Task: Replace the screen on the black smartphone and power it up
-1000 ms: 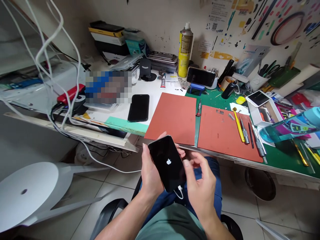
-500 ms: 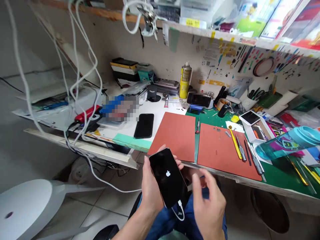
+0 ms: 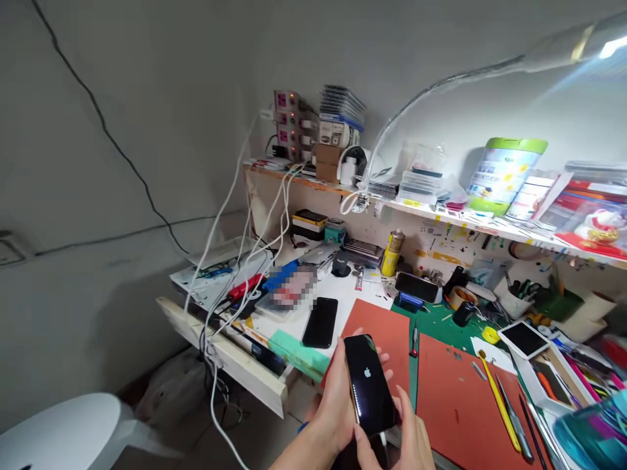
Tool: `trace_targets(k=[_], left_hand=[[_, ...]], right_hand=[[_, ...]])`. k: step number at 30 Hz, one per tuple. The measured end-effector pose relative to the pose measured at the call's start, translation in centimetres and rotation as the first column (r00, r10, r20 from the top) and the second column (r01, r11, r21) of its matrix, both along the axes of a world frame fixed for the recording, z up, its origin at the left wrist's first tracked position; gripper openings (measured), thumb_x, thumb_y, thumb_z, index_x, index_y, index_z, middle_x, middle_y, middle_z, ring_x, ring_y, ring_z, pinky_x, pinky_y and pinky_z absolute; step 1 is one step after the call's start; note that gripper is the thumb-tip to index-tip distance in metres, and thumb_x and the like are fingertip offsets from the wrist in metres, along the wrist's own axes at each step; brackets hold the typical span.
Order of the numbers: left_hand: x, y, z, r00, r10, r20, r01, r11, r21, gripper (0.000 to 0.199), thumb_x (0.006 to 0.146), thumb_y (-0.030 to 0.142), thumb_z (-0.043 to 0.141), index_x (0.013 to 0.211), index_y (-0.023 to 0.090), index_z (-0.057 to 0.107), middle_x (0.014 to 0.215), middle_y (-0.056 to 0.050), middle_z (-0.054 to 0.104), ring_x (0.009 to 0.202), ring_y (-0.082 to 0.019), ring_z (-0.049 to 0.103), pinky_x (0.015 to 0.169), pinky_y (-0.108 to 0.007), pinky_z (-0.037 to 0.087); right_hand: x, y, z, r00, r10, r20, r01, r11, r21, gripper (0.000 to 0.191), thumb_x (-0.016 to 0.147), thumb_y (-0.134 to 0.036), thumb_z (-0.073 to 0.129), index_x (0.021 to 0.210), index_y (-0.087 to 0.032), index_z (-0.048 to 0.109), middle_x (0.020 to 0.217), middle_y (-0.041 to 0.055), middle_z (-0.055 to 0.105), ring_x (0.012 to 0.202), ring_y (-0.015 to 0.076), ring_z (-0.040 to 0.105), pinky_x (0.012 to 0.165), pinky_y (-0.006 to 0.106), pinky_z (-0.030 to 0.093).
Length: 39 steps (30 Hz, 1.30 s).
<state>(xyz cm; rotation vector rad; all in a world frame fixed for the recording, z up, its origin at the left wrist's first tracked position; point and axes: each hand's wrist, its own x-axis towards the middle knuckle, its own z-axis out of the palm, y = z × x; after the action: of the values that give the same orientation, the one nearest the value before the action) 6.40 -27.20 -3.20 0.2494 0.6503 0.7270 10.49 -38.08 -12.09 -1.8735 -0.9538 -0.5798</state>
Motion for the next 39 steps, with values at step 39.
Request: trace_targets(k=[39], left_hand=[[-15.1,-6.4,-12.7,0.725,0.150,-0.672,0.164,0.910,0.380,0.065,0.083,0.081,0.072,0.115,0.025,0.081,0.117,-0.015,0.080,0.110,-0.039,0.076,0.098,-0.054,0.065]], right_hand=[[-7.9,-0.9,1.8,0.801,0.576,-0.162,-0.599,0.776,-0.200,0.049,0.107,-0.031,0.052,0.155,-0.030,0.063,0.151,0.0092,0.071,0.143,0.0358,0.064,0.118,0.059,0.054]])
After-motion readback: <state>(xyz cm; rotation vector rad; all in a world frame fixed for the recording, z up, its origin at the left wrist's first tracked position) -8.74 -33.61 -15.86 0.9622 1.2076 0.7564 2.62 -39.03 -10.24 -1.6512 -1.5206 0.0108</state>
